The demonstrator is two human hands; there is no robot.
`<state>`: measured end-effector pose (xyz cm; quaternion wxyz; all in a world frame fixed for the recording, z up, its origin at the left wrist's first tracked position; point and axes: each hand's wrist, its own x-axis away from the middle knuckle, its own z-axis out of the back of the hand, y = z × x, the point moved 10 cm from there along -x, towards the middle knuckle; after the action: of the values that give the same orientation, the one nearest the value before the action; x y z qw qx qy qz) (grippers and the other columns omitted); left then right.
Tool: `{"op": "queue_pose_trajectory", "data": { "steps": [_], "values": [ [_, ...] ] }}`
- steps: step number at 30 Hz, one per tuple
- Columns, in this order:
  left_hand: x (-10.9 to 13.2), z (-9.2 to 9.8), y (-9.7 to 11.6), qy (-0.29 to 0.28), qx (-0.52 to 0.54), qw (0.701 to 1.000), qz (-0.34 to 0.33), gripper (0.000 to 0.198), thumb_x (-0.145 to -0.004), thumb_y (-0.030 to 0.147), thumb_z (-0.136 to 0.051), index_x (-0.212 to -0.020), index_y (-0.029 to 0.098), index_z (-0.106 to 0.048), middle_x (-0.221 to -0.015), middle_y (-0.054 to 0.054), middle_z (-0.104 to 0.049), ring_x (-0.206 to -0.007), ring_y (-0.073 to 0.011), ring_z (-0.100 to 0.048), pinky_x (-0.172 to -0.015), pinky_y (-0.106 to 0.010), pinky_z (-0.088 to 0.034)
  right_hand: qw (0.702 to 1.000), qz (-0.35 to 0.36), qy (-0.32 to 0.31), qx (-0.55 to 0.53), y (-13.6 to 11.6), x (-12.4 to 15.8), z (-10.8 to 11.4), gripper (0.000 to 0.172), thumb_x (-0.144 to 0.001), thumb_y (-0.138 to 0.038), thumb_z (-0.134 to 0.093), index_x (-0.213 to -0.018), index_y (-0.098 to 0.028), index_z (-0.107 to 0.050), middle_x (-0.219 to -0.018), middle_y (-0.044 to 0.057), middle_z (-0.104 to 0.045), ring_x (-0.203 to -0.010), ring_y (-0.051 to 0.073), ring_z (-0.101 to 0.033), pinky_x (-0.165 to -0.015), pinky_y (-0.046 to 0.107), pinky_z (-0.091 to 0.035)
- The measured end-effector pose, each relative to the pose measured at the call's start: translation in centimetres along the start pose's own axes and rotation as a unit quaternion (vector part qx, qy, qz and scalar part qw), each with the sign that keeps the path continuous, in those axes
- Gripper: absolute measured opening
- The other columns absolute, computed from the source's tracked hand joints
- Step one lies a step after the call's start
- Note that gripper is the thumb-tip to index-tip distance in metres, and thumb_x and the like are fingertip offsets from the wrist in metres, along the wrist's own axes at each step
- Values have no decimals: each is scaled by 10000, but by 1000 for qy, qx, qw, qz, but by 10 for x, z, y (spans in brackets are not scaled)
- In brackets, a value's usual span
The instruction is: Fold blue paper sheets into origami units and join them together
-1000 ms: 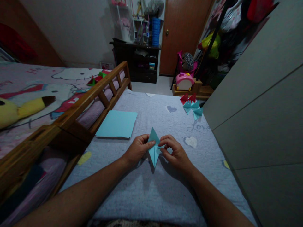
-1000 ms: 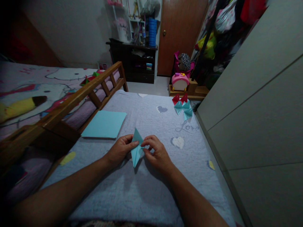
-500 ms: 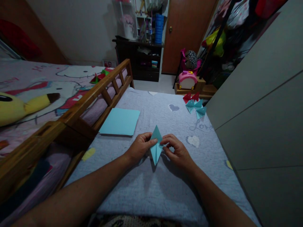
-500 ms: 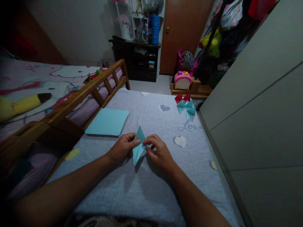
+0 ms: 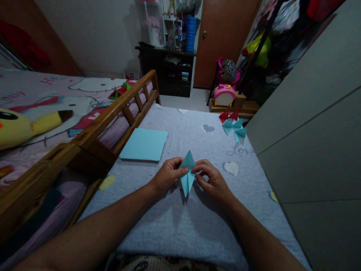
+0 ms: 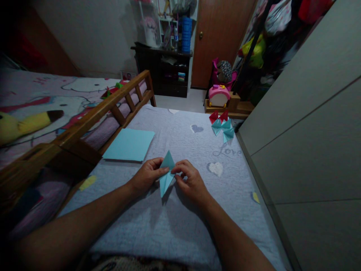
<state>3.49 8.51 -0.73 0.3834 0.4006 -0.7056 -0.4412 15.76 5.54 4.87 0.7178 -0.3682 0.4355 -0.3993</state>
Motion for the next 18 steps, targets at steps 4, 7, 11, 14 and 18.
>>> {"op": "queue_pose_trajectory", "data": {
  "steps": [4,7,11,14,18],
  "values": [
    [-1,1,5,-8,-26,999,-29,346,-691,396,-868,-858,136,-712,-768,-12,-677,-664,-126,-587,-647,-238,-461,1000,4,-5,2,-3,-1,0,280,-834,-40,-536,-965,-246,-673,-1023,45,-611,-954,177,-618,-750,300,-515],
    [1,-1,14,-11,-62,996,-68,306,-722,395,-844,-805,136,-701,-728,-7,-649,-665,-129,-572,-651,-242,-451,1000,4,2,2,-7,-1,3,280,-817,-31,-523,-950,-239,-657,-1050,54,-606,-978,182,-614,-760,304,-514],
    [6,-4,29,-2,-127,983,-134,205,-788,332,-792,-785,148,-702,-756,-18,-632,-721,-145,-575,-685,-254,-455,999,-4,45,-2,-8,0,13,209,-818,-52,-534,-897,-232,-607,-1073,57,-591,-1004,189,-599,-767,303,-512],
    [9,-5,35,1,-163,972,-170,141,-807,280,-773,-783,158,-705,-817,-34,-648,-786,-166,-609,-726,-267,-468,998,-21,53,-17,-4,1,13,184,-841,-95,-558,-953,-236,-596,-1020,46,-585,-961,189,-602,-741,301,-510],
    [11,-8,38,-5,-186,963,-193,81,-815,225,-754,-781,169,-708,-867,-49,-673,-830,-178,-637,-751,-275,-474,997,-52,41,-29,4,2,9,197,-869,-148,-580,-1043,-238,-596,-998,36,-591,-899,178,-610,-731,303,-515]
  ]
}}
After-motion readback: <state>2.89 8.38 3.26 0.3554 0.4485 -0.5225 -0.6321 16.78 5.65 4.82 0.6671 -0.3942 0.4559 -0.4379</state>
